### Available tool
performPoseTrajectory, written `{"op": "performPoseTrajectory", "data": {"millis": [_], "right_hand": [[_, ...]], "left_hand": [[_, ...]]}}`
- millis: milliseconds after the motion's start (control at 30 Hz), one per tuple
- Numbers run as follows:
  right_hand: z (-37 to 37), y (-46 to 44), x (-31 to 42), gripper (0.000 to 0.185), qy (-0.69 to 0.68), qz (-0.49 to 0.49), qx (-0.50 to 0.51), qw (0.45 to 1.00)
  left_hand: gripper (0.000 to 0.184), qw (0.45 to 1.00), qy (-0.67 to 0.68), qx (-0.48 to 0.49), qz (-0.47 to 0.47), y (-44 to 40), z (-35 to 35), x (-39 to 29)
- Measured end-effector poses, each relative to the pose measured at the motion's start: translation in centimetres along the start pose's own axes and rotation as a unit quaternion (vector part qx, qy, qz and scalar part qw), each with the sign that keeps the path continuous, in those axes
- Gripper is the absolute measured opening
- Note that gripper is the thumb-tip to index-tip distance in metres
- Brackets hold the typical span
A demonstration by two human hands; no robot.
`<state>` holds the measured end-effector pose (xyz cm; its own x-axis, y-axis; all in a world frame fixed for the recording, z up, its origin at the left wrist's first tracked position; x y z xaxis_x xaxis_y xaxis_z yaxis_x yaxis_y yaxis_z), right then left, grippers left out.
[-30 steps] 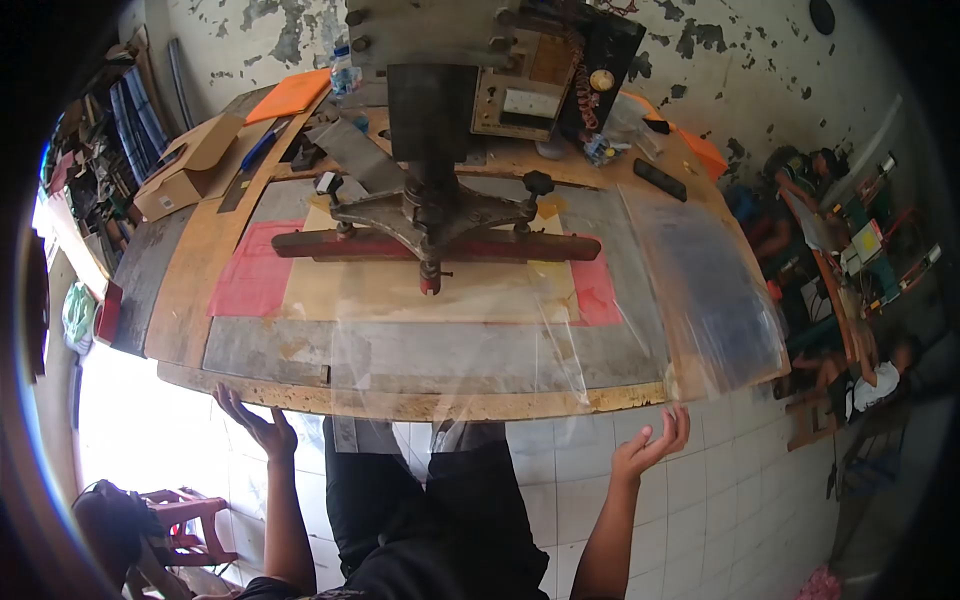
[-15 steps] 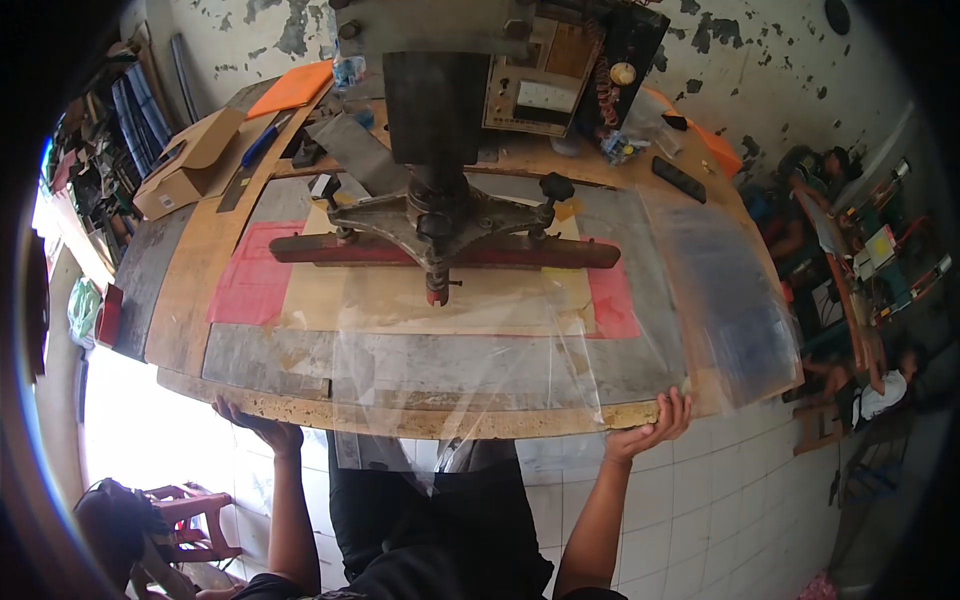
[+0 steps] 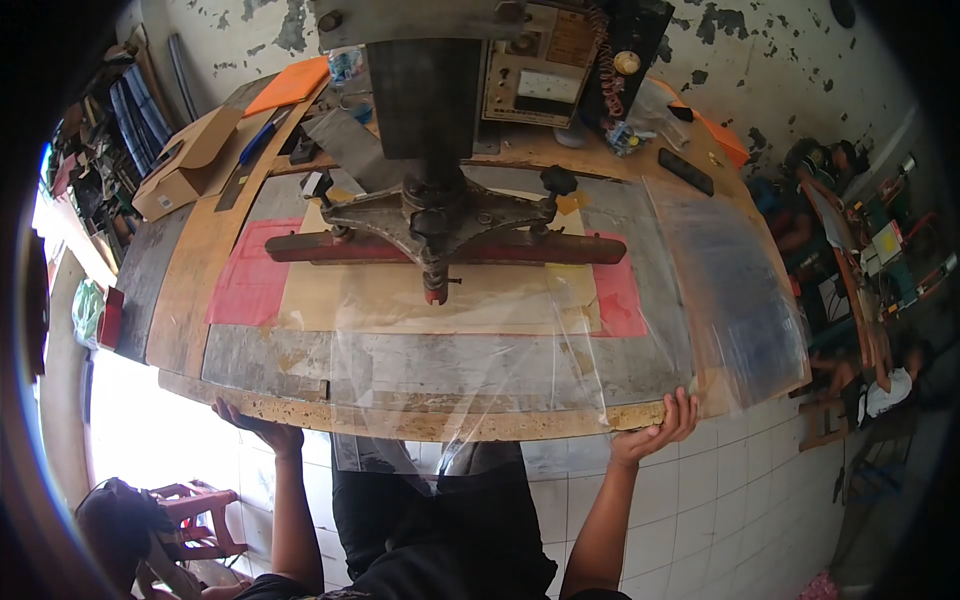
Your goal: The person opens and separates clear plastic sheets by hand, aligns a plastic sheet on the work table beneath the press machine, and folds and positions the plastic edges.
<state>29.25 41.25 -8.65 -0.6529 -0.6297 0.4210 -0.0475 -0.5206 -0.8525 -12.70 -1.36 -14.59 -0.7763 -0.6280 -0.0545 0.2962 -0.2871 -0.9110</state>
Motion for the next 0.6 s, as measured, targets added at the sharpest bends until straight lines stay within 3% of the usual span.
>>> {"op": "performPoseTrajectory", "data": {"millis": [300, 433, 500, 533, 567, 600], "right_hand": [[3.4, -2.2, 2.1, 0.051, 0.071, 0.009, 0.091, 0.993], [5.3, -5.7, 4.0, 0.044, 0.001, 0.007, 0.103, 0.995], [4.7, -8.4, 5.7, 0.035, -0.09, -0.112, 0.282, 0.948], [3.9, -9.2, 6.7, 0.035, -0.094, -0.113, 0.277, 0.95], [2.7, -10.1, 8.1, 0.033, -0.111, -0.136, 0.343, 0.923], [1.5, -10.9, 9.4, 0.032, -0.128, -0.157, 0.408, 0.89]], "left_hand": [[0.079, 0.999, 0.037, 0.01, 0.025, -1.0, 1.0, -1.2], [0.068, 0.999, 0.036, 0.0, 0.036, -2.6, 3.2, -2.5], [0.061, 0.998, 0.013, 0.025, 0.05, -4.5, 4.8, -3.5], [0.058, 0.998, 0.033, -0.037, 0.05, -6.2, 4.9, -4.2], [0.058, 0.997, 0.033, -0.043, 0.047, -7.6, 5.2, -4.7], [0.052, 0.99, 0.125, -0.001, 0.062, -9.1, 5.5, -5.2]]}}
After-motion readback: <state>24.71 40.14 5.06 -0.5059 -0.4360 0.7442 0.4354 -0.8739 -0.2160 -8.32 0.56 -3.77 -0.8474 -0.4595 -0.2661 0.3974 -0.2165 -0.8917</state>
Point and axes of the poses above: each hand's wrist, its own y-axis away from the middle knuckle, its own z-axis out of the back of the hand, x = y × z, the point moved 2 cm from there along -y, towards the middle knuckle, and after that the axes turned 12 degrees about -z, right-handed, at the moved point
